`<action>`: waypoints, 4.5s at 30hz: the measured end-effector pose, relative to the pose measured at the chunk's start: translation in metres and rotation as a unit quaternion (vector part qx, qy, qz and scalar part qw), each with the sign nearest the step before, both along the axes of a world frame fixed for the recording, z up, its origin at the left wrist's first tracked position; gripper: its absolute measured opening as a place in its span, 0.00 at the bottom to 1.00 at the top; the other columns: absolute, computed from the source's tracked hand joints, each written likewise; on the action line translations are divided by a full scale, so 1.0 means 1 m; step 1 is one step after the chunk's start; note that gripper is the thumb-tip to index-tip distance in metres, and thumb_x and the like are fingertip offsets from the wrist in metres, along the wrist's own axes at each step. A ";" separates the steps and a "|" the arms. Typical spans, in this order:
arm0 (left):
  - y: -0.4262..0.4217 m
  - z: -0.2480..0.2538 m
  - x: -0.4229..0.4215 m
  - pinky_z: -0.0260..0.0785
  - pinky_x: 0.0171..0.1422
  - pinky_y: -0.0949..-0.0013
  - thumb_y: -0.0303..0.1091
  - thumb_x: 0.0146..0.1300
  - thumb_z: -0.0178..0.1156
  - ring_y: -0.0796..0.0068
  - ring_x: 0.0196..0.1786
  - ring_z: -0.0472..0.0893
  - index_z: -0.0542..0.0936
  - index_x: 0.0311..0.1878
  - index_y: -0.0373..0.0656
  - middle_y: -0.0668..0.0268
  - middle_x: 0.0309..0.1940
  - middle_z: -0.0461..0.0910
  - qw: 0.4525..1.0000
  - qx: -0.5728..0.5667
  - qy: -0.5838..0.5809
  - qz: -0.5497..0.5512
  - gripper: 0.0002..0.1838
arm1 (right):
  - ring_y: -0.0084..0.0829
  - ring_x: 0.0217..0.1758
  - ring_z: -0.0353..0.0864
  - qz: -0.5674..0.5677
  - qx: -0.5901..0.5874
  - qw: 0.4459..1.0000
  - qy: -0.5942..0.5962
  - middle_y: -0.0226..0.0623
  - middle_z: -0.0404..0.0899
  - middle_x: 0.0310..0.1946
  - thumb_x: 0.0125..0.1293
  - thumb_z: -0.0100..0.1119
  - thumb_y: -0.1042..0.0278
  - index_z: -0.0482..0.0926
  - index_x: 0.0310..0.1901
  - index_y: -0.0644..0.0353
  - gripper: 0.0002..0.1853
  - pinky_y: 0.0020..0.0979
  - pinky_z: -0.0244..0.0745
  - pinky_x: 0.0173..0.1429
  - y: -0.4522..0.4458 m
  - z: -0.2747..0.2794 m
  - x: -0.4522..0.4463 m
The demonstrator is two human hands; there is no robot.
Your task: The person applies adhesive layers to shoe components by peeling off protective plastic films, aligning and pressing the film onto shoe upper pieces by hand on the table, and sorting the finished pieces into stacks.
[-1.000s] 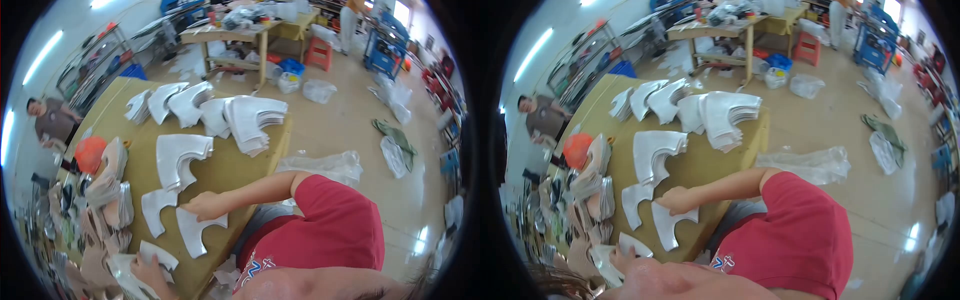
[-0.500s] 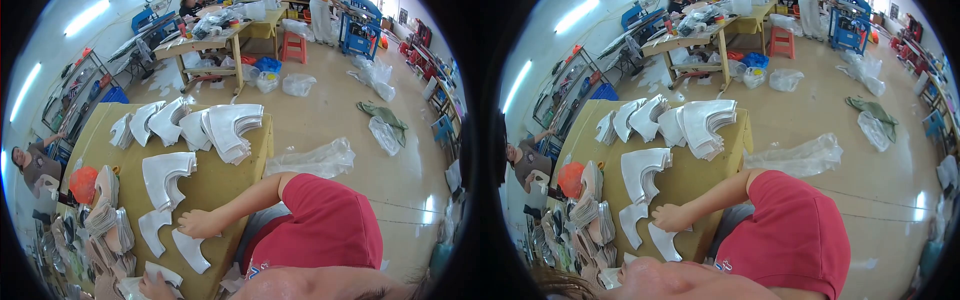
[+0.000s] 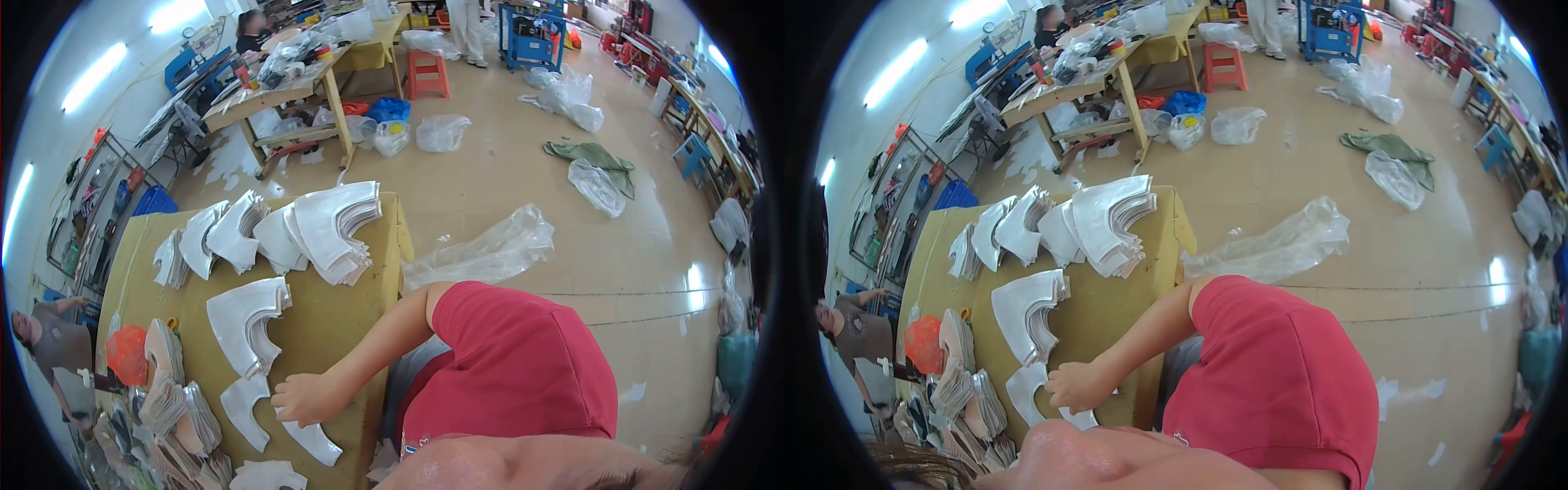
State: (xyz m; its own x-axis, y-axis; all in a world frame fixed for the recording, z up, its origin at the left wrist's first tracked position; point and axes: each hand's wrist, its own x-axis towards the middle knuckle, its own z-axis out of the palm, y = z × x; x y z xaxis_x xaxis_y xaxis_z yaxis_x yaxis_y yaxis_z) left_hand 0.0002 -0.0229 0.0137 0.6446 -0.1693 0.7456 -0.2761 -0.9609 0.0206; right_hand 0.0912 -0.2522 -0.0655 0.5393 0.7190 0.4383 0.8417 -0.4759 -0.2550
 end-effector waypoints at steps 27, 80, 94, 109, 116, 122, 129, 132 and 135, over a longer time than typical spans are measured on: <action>-0.057 0.013 -0.013 0.70 0.59 0.49 0.33 0.57 0.70 0.49 0.54 0.79 0.84 0.54 0.40 0.50 0.52 0.80 0.996 0.041 -0.001 -0.084 0.20 | 0.43 0.31 0.81 0.176 0.295 0.869 0.356 0.52 0.80 0.27 0.65 0.56 0.69 0.77 0.33 0.70 0.10 0.42 0.73 0.38 0.028 0.048 -0.035; -0.037 -0.006 -0.037 0.75 0.50 0.57 0.23 0.54 0.73 0.54 0.46 0.81 0.85 0.43 0.42 0.57 0.45 0.81 0.973 -0.043 0.006 -0.226 0.12 | 0.37 0.42 0.83 0.226 0.212 0.871 0.381 0.40 0.84 0.41 0.70 0.62 0.56 0.76 0.56 0.58 0.19 0.38 0.78 0.44 -0.022 0.083 -0.052; -0.042 0.037 -0.038 0.81 0.44 0.60 0.27 0.46 0.70 0.58 0.43 0.84 0.78 0.34 0.45 0.61 0.44 0.84 0.963 0.015 -0.041 -0.265 0.12 | 0.15 0.28 0.76 0.178 0.276 0.445 0.833 0.25 0.76 0.29 0.66 0.58 0.70 0.79 0.36 0.60 0.03 0.21 0.73 0.28 0.008 0.079 -0.040; -0.001 0.064 -0.050 0.75 0.32 0.76 0.19 0.69 0.59 0.76 0.33 0.86 0.73 0.47 0.39 0.60 0.40 0.84 0.951 -0.293 0.037 -0.091 0.07 | 0.42 0.30 0.82 0.217 0.008 0.957 0.193 0.42 0.82 0.33 0.59 0.67 0.65 0.81 0.48 0.59 0.16 0.36 0.78 0.33 0.031 -0.006 -0.117; -0.021 0.040 -0.032 0.73 0.29 0.71 0.16 0.57 0.65 0.67 0.28 0.83 0.77 0.45 0.40 0.58 0.38 0.85 0.979 -0.097 0.038 -0.176 0.15 | 0.40 0.43 0.82 0.089 0.276 0.957 0.006 0.38 0.83 0.41 0.48 0.78 0.68 0.81 0.50 0.61 0.26 0.38 0.75 0.53 -0.021 0.088 -0.037; -0.042 0.019 -0.021 0.79 0.38 0.70 0.16 0.61 0.63 0.60 0.39 0.86 0.74 0.53 0.40 0.50 0.47 0.85 0.951 -0.173 0.084 -0.242 0.18 | 0.32 0.39 0.82 0.138 0.198 0.970 0.024 0.28 0.82 0.30 0.53 0.73 0.73 0.85 0.38 0.55 0.11 0.44 0.65 0.65 -0.040 0.092 0.003; -0.045 -0.005 -0.025 0.74 0.55 0.68 0.20 0.58 0.69 0.67 0.53 0.81 0.80 0.58 0.40 0.58 0.53 0.81 0.885 -0.446 0.101 -0.090 0.23 | 0.29 0.38 0.81 0.069 0.141 0.986 -0.059 0.26 0.79 0.30 0.53 0.71 0.75 0.83 0.40 0.52 0.12 0.49 0.62 0.67 -0.050 0.109 -0.012; -0.036 -0.010 -0.031 0.72 0.47 0.70 0.21 0.57 0.70 0.71 0.45 0.80 0.86 0.46 0.41 0.62 0.44 0.81 0.933 -0.321 0.147 -0.077 0.13 | 0.33 0.43 0.82 0.032 0.096 0.993 -0.065 0.33 0.81 0.35 0.56 0.69 0.78 0.83 0.42 0.56 0.12 0.47 0.62 0.69 -0.049 0.111 -0.020; -0.045 -0.008 -0.030 0.69 0.39 0.71 0.21 0.57 0.69 0.74 0.38 0.77 0.88 0.40 0.40 0.64 0.36 0.80 0.946 -0.281 0.152 -0.046 0.08 | 0.36 0.41 0.81 0.038 0.086 0.995 -0.044 0.37 0.80 0.35 0.58 0.68 0.78 0.82 0.43 0.59 0.11 0.42 0.69 0.62 -0.053 0.108 -0.014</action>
State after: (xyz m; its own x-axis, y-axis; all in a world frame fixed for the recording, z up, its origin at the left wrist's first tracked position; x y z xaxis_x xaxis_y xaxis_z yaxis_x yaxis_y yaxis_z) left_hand -0.0298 -0.0677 0.0056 0.8452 0.1332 0.5176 -0.2581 -0.7463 0.6135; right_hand 0.0768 -0.3050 0.0430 0.4404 0.6675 0.6005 0.8963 -0.3653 -0.2513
